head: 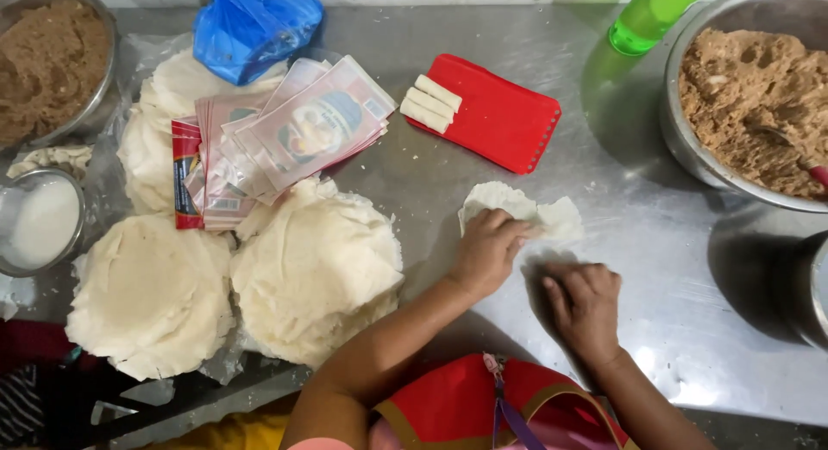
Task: A person is manually assembling spring rolls by placing filling on thin wrappers and rolling them tightly on a stainless steel surface.
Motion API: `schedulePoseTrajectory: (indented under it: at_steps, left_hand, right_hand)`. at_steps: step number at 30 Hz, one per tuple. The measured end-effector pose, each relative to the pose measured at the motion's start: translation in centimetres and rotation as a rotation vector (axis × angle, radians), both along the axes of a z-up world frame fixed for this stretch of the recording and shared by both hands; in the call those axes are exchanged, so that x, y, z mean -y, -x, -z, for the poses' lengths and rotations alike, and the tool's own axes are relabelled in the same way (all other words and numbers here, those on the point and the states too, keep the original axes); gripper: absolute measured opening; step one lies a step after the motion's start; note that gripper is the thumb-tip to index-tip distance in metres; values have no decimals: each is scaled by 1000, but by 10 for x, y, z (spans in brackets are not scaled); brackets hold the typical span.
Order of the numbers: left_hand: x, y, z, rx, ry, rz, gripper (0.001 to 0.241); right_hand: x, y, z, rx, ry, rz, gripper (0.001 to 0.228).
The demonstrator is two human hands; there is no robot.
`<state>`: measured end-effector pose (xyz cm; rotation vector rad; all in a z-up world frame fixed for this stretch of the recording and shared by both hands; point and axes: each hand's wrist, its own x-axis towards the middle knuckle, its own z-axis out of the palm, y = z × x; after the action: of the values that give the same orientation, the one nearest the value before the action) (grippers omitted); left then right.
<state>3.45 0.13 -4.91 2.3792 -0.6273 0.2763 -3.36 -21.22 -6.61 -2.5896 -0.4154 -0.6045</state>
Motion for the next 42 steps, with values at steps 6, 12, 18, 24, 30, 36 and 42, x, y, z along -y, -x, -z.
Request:
schedulePoseTrajectory:
  at_steps: [6, 12, 18, 24, 30, 36, 42]
  left_hand:
    - [-5, 12, -4, 61, -101, 41, 19]
    - [-35, 49, -45, 2, 110, 97, 34]
    - [-36, 78, -43, -997, 1222, -48, 44]
    - [-27, 71, -32, -303, 636, 108, 59]
    - [-20, 50, 13, 59, 157, 181, 56]
    - [-21, 31, -17, 100, 167, 157, 39]
    - [-22, 31, -38, 67, 231, 122, 22]
  right_hand:
    - [-13, -24, -9, -86, -234, 11, 32]
    - [-36, -43, -24, -61, -234, -173, 26]
    - [-30, -46, -20, -102, -276, -136, 21]
    - [-31, -30, -31, -115, -196, -173, 22]
    - [9, -17, -50, -178, -316, -149, 52]
    - [180, 20, -73, 111, 67, 117, 45]
    - [270, 46, -44, -377, -163, 672, 65]
